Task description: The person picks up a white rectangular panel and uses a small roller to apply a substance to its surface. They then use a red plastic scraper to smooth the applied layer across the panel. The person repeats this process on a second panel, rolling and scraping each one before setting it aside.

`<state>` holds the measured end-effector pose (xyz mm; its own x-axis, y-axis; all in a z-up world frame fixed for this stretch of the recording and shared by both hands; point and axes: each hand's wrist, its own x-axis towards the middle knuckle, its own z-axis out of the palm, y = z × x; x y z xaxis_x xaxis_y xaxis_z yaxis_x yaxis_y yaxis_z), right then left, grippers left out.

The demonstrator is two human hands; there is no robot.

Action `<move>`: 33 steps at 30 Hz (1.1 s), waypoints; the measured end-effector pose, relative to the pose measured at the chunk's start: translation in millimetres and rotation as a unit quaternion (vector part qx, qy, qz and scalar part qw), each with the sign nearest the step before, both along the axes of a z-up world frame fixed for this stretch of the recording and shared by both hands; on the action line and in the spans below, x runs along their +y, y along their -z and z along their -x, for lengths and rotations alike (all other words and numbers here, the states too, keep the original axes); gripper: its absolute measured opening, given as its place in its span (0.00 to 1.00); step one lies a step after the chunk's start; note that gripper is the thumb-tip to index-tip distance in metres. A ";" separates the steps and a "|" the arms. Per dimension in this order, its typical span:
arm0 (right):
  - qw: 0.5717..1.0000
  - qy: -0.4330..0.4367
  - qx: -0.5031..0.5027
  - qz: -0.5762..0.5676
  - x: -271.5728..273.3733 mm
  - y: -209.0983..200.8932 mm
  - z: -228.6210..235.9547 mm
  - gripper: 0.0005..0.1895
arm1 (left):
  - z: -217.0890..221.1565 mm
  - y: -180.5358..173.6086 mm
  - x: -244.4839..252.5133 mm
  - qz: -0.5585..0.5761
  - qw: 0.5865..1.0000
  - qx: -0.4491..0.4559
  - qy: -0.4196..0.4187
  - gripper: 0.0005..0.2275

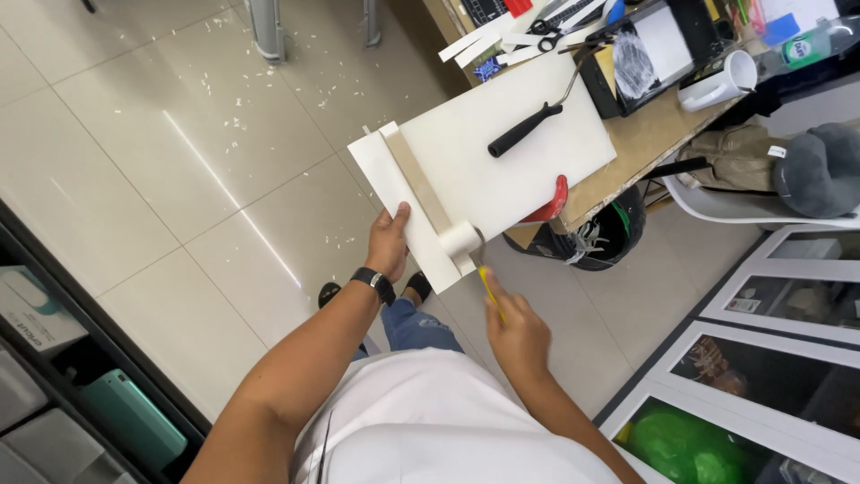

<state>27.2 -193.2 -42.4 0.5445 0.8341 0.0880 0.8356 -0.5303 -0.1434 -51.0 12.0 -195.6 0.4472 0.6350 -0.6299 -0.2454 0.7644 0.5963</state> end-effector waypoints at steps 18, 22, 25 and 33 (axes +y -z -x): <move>0.977 0.111 0.159 0.085 -36.3 -11.3 -4.8 0.26 | 0.2 4.3 -0.6 0.030 0.997 -0.051 -0.043 0.09; 0.995 0.040 0.091 -0.004 29.1 13.7 -4.6 0.26 | 2.2 -0.7 2.2 0.008 1.000 -0.027 0.004 0.15; 0.997 0.001 0.063 -0.044 93.6 25.3 4.1 0.25 | 4.7 -14.2 2.1 0.016 1.000 -0.027 -0.002 0.15; 0.999 -0.001 0.038 0.010 71.5 4.0 13.5 0.27 | 0.9 -2.8 -0.8 0.019 0.999 -0.030 -0.003 0.14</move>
